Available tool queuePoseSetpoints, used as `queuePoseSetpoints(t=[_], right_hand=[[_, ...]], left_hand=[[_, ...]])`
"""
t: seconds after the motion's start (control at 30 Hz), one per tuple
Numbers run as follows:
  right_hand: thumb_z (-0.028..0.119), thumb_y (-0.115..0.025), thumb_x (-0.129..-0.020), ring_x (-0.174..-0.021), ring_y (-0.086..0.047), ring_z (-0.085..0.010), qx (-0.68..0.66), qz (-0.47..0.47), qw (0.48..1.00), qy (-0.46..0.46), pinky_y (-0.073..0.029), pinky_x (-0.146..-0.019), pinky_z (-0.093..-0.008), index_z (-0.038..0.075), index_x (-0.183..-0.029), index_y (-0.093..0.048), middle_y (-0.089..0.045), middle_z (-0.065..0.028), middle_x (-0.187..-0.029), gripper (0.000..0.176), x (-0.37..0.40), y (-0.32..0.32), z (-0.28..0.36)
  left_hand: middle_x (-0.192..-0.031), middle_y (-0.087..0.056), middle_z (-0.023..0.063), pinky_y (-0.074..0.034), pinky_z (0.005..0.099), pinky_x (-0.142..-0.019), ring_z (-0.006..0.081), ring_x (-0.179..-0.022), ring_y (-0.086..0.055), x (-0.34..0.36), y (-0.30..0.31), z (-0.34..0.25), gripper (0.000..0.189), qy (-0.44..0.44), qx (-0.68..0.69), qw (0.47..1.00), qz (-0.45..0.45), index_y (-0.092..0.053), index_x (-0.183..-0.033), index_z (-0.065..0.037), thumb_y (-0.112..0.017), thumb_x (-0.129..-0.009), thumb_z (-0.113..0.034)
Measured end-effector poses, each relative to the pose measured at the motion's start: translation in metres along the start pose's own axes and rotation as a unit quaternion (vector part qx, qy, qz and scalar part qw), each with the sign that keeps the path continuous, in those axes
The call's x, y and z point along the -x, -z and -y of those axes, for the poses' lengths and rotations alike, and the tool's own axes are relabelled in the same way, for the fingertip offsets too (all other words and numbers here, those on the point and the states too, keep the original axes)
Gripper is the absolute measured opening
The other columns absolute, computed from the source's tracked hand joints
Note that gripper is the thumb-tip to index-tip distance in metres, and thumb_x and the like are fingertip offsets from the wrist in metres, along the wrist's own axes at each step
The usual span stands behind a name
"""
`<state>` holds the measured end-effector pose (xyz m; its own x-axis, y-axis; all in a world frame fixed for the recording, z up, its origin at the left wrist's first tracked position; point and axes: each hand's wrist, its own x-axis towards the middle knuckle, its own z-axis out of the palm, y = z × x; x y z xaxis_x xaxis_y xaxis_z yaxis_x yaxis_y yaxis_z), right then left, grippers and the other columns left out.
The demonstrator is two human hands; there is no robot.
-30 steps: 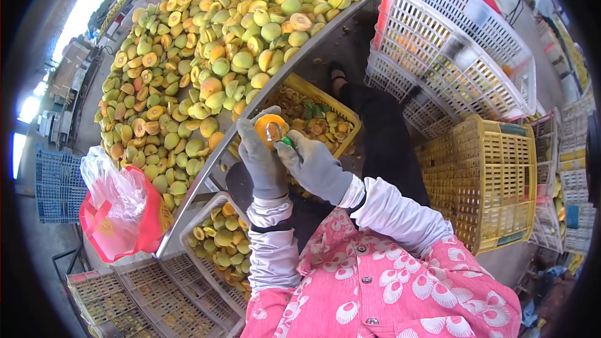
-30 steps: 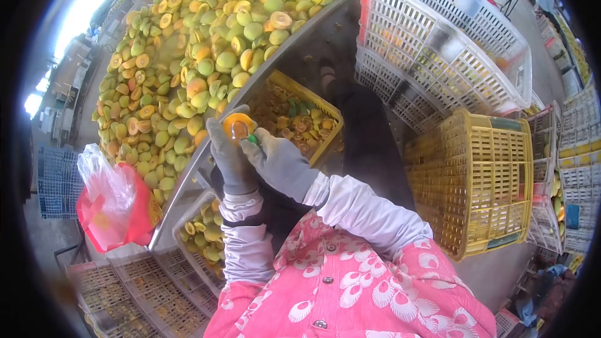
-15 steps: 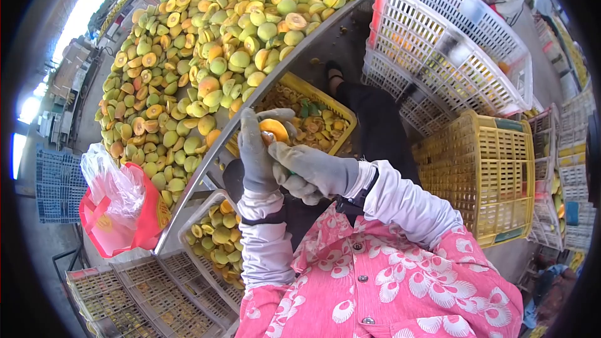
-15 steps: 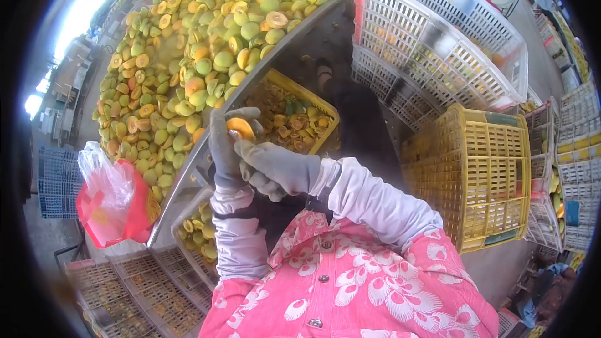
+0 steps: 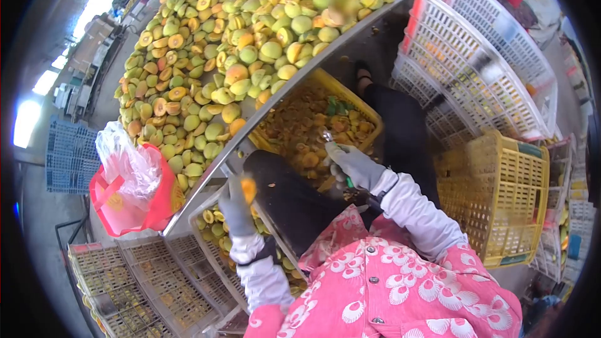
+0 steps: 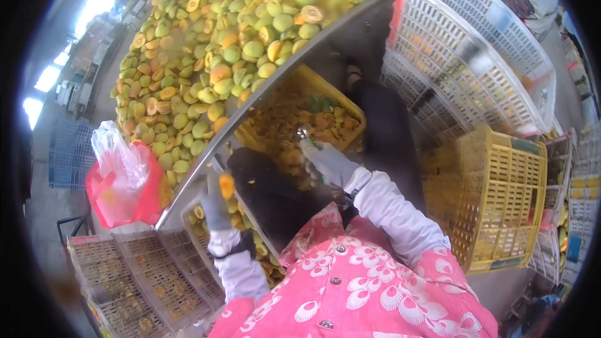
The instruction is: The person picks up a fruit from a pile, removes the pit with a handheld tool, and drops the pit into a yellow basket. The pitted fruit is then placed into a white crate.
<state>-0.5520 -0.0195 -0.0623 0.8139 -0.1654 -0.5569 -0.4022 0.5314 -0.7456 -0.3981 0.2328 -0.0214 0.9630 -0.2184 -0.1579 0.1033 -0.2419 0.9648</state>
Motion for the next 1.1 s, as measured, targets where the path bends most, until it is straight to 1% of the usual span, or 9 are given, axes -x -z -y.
queuePoseSetpoints(t=[0.07, 0.17, 0.33, 0.47, 0.6, 0.63, 0.87, 0.93, 1.1], right_hand=[[0.051, -0.049, -0.100, -0.051, -0.047, -0.0123, -0.027, 0.003, 0.998, -0.052, -0.048, -0.048, -0.0314, 0.008, -0.094, -0.057, -0.051, -0.0013, -0.065, 0.044, -0.005, -0.003, -0.003], [0.054, -0.049, -0.099, -0.052, -0.047, -0.0122, 0.000, 0.021, 0.998, -0.058, -0.048, -0.049, -0.0317, 0.005, -0.096, -0.057, -0.051, -0.0013, -0.066, 0.049, -0.017, -0.014, -0.016], [0.056, -0.049, -0.098, -0.051, -0.045, -0.0106, 0.018, 0.026, 0.998, -0.063, -0.047, -0.048, -0.0308, 0.005, -0.104, -0.057, -0.048, 0.0008, -0.064, 0.052, -0.016, -0.012, -0.025], [0.052, -0.053, -0.097, -0.049, -0.042, -0.0104, -0.172, -0.060, 0.981, -0.064, -0.039, -0.045, -0.0279, 0.020, -0.096, -0.056, -0.048, 0.0027, -0.065, 0.033, -0.018, 0.006, -0.049], [0.037, -0.058, -0.099, -0.057, -0.057, -0.0088, -0.308, 0.077, 0.948, 0.029, -0.051, -0.044, -0.0269, 0.020, -0.119, -0.054, -0.063, 0.0047, -0.088, 0.027, -0.045, 0.027, -0.100], [0.038, -0.060, -0.097, -0.059, -0.056, -0.0074, -0.308, 0.067, 0.948, 0.031, -0.051, -0.049, -0.0271, 0.020, -0.117, -0.056, -0.062, 0.0060, -0.088, 0.028, -0.042, 0.025, -0.097], [0.049, -0.054, -0.095, -0.050, -0.045, -0.0115, 0.064, -0.061, 0.996, 0.026, -0.038, -0.047, -0.0310, 0.014, -0.096, -0.056, -0.051, 0.0040, -0.066, 0.036, -0.021, 0.006, -0.040], [0.051, -0.052, -0.096, -0.051, -0.044, -0.0099, 0.081, -0.053, 0.993, 0.066, -0.035, -0.048, -0.0292, 0.012, -0.093, -0.057, -0.050, 0.0028, -0.066, 0.039, -0.016, 0.001, -0.036], [0.042, -0.052, -0.098, -0.044, -0.043, -0.0093, 0.059, -0.025, 0.997, 0.036, -0.038, -0.041, -0.0276, 0.014, -0.110, -0.048, -0.049, 0.0030, -0.065, 0.030, 0.014, -0.027, -0.005]], left_hand=[[-0.085, -0.069, 0.0062, -0.051, 0.0285, -0.076, 0.0143, -0.081, -0.063, 0.010, 0.051, 0.014, 0.025, -0.155, -0.250, 0.954, -0.057, -0.072, -0.090, 0.004, -0.057, -0.092, -0.015], [-0.085, -0.069, 0.0073, -0.050, 0.0284, -0.076, 0.0135, -0.081, -0.062, 0.002, 0.061, -0.004, 0.022, -0.052, -0.062, 0.994, -0.075, -0.071, -0.094, 0.004, -0.057, -0.092, -0.014], [-0.101, -0.070, 0.0164, -0.050, 0.0335, -0.084, 0.0262, -0.092, -0.066, -0.119, -0.011, -0.032, 0.030, -0.207, -0.187, 0.960, -0.014, -0.069, -0.109, 0.001, -0.064, -0.091, -0.023], [-0.127, -0.060, 0.0222, -0.046, 0.0426, -0.098, 0.0382, -0.115, -0.058, -0.341, -0.022, 0.067, 0.058, -0.426, -0.540, 0.725, -0.005, -0.053, -0.134, -0.003, -0.066, -0.087, -0.035], [-0.126, -0.061, 0.0222, -0.050, 0.0483, -0.094, 0.0407, -0.116, -0.058, -0.278, -0.080, -0.025, 0.071, -0.171, -0.621, 0.764, 0.041, -0.053, -0.133, -0.004, -0.070, -0.079, -0.048], [-0.125, -0.062, 0.0225, -0.048, 0.0456, -0.097, 0.0404, -0.118, -0.057, -0.325, -0.059, 0.032, 0.076, -0.327, -0.559, 0.762, -0.007, -0.051, -0.135, -0.003, -0.073, -0.077, -0.046], [-0.112, -0.062, 0.0184, -0.052, 0.0373, -0.080, 0.0267, -0.093, -0.062, -0.274, -0.042, 0.025, 0.056, -0.225, -0.379, 0.896, 0.054, -0.050, -0.134, -0.005, -0.065, -0.081, -0.017], [-0.119, -0.058, 0.0152, -0.052, 0.0330, -0.076, 0.0227, -0.091, -0.059, -0.196, -0.060, 0.009, 0.047, -0.198, 0.074, 0.977, 0.013, -0.048, -0.136, -0.006, -0.057, -0.090, -0.014], [-0.122, -0.058, 0.0149, -0.054, 0.0328, -0.075, 0.0247, -0.094, -0.061, -0.070, -0.098, -0.018, 0.045, -0.112, 0.402, 0.897, 0.147, -0.048, -0.130, 0.007, -0.056, -0.095, -0.019]])
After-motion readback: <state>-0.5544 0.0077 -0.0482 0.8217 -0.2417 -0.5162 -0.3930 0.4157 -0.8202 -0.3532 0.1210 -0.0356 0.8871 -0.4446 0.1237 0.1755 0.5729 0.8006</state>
